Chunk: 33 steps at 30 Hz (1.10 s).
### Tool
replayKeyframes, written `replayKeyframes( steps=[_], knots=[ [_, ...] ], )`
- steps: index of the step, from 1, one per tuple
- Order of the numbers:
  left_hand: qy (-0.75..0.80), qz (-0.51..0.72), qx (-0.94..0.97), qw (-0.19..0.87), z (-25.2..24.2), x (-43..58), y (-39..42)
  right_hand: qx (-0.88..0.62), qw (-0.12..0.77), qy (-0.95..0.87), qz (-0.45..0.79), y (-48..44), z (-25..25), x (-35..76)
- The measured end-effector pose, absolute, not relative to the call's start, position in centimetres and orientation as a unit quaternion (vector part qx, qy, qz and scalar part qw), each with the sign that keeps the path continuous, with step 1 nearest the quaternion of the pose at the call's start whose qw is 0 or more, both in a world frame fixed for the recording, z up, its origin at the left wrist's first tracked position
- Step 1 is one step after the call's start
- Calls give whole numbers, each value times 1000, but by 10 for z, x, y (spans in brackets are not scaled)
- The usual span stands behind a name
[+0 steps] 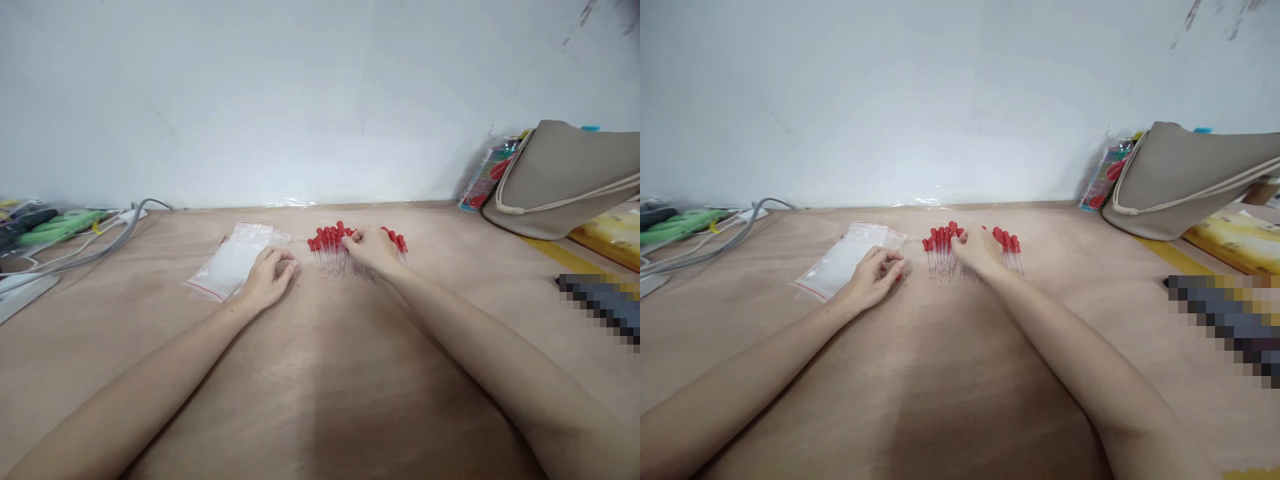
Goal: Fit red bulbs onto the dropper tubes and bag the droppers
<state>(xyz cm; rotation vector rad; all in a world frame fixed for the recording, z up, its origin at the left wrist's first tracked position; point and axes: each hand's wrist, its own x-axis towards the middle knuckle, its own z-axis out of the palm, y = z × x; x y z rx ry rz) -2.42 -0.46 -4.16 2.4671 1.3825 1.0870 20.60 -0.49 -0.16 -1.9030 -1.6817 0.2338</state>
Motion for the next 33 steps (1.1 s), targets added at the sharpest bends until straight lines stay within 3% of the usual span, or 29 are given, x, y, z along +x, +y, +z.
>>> replayKeyframes(
  steps=[9,14,22,28,33],
  knots=[
    [496,339,797,54,-40,-23,-9,-744,226,-629,11,17,-16,180],
    [505,325,793,99,-38,-23,-10,-694,235,-679,-34,5,-11,168],
    [516,266,787,211,-27,-39,1,-608,190,-771,26,-4,-18,119],
    [612,165,772,49,0,-53,5,-638,176,-748,49,4,-21,105],
    [579,174,796,23,-7,-56,11,-671,189,-716,42,5,-24,110]
  ],
)
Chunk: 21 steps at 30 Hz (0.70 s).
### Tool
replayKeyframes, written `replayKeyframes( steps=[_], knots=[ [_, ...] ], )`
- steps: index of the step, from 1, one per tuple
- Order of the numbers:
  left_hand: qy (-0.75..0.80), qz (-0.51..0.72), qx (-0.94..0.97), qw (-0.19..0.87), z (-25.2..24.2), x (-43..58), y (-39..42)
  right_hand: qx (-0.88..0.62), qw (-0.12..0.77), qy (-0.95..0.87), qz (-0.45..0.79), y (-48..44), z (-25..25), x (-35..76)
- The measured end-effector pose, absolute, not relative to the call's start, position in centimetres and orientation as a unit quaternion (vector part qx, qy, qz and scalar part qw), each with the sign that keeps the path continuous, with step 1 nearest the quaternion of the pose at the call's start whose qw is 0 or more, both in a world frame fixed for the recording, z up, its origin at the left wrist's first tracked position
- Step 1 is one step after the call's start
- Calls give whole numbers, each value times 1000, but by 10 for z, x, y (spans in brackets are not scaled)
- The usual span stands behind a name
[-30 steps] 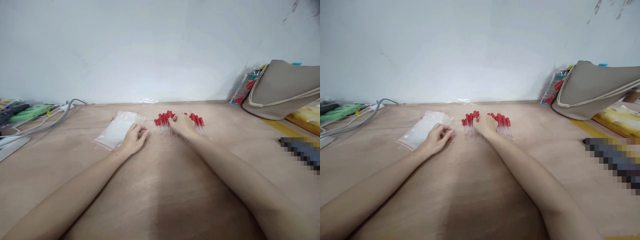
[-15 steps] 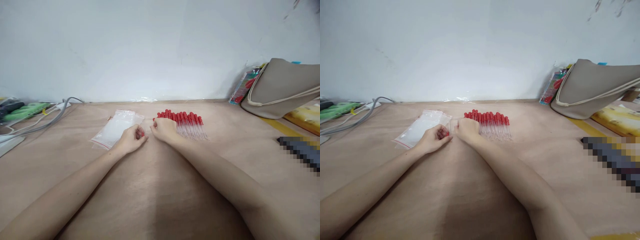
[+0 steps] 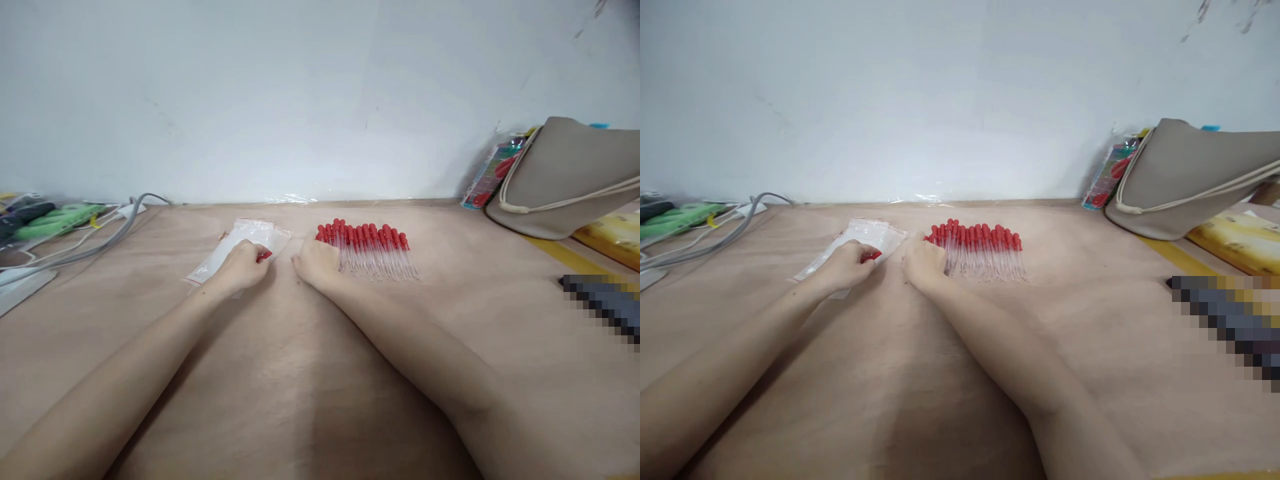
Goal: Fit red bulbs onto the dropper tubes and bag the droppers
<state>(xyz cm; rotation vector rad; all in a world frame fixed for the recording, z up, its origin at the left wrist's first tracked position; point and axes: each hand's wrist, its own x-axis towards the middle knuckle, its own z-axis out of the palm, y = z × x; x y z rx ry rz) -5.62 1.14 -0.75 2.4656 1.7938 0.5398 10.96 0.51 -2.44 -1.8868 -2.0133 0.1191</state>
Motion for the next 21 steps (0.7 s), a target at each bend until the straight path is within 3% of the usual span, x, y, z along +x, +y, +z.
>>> replayKeyframes(
  steps=[13,19,21],
  knots=[
    [524,358,762,128,-33,-29,1,-690,162,-704,57,4,-21,113],
    [457,351,804,146,-38,-21,-11,-602,312,-733,-54,-24,-32,148],
    [436,351,812,164,-38,-16,-16,-548,355,-756,-36,-34,-40,174]
  ],
)
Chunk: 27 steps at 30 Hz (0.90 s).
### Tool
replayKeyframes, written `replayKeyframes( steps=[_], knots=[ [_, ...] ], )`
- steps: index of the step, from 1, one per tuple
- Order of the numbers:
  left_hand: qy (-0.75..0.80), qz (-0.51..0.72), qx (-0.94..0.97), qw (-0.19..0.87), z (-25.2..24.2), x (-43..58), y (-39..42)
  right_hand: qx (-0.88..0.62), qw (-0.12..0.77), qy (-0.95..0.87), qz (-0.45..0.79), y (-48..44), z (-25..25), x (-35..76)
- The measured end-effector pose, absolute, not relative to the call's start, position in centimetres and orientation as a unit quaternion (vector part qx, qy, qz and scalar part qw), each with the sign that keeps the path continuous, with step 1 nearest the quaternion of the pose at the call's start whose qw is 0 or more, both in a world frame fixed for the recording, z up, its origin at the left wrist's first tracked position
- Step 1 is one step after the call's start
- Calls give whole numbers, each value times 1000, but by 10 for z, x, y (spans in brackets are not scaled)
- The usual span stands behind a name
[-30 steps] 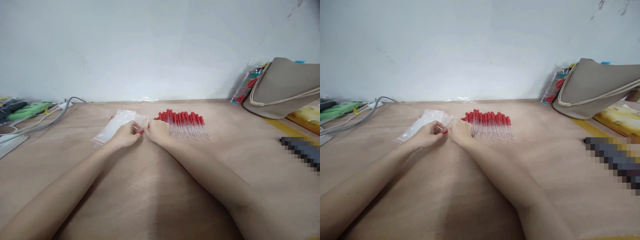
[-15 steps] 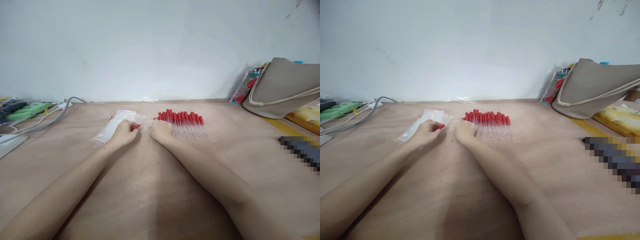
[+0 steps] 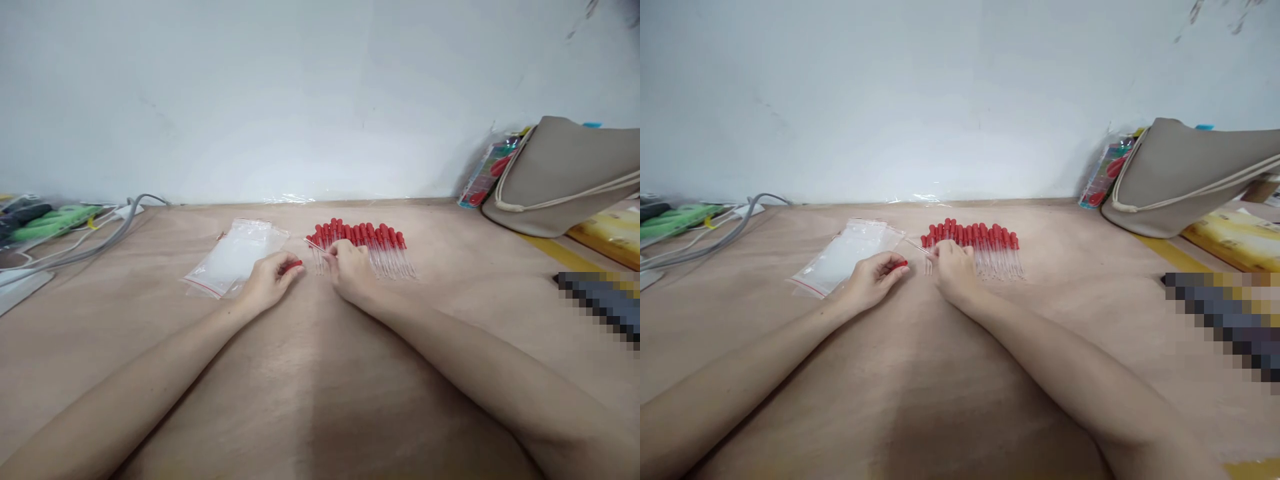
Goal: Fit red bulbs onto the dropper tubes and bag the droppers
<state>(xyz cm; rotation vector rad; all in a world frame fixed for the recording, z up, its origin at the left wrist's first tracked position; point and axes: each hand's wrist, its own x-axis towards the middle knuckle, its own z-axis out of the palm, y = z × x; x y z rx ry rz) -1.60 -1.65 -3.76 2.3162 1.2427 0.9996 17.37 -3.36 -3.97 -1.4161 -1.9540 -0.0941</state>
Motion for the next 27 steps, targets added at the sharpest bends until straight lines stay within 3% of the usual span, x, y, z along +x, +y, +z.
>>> replayKeyframes(
  steps=[4,9,21,27],
  knots=[
    [413,350,815,205,-39,-6,-25,-443,407,-799,-23,-48,-53,219],
    [388,347,825,221,-42,3,-30,-371,409,-834,-1,-57,-55,230],
    [328,376,852,158,-43,3,-32,-398,349,-848,-8,-57,-52,222],
    [292,314,892,145,-46,0,-33,-382,313,-869,-8,-50,-46,227]
  ],
)
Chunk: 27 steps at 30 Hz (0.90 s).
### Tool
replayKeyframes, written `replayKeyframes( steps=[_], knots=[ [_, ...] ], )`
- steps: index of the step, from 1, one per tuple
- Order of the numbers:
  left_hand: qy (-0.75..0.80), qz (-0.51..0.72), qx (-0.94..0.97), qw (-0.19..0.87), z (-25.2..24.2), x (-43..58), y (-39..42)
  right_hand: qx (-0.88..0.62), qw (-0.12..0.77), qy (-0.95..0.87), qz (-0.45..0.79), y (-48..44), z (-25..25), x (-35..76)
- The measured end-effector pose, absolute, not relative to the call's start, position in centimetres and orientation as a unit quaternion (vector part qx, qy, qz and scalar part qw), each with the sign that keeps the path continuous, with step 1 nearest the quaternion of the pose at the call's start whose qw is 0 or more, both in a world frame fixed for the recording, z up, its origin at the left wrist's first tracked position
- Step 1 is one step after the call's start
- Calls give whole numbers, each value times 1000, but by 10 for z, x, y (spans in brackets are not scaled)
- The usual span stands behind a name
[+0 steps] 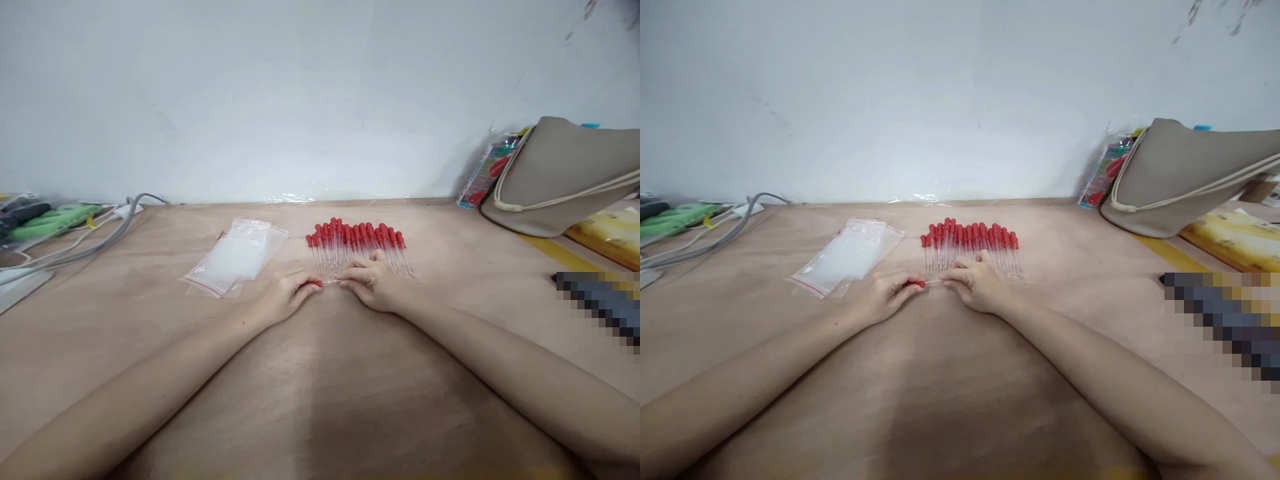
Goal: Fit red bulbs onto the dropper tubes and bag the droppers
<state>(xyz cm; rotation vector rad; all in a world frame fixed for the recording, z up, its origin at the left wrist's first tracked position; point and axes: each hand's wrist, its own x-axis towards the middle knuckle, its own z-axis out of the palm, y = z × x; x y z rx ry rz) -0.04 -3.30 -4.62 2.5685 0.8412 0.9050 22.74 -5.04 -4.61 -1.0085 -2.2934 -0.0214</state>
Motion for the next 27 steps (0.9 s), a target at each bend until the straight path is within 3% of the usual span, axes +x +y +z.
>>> replayKeyframes(
  steps=[8,20,27],
  knots=[
    [306,273,906,105,-49,0,-30,-390,283,-867,-122,-54,-49,223],
    [265,259,921,119,-37,1,-33,-378,234,-893,-66,-56,-44,209],
    [273,252,922,108,-36,0,-33,-407,216,-887,29,-56,-40,206]
  ],
)
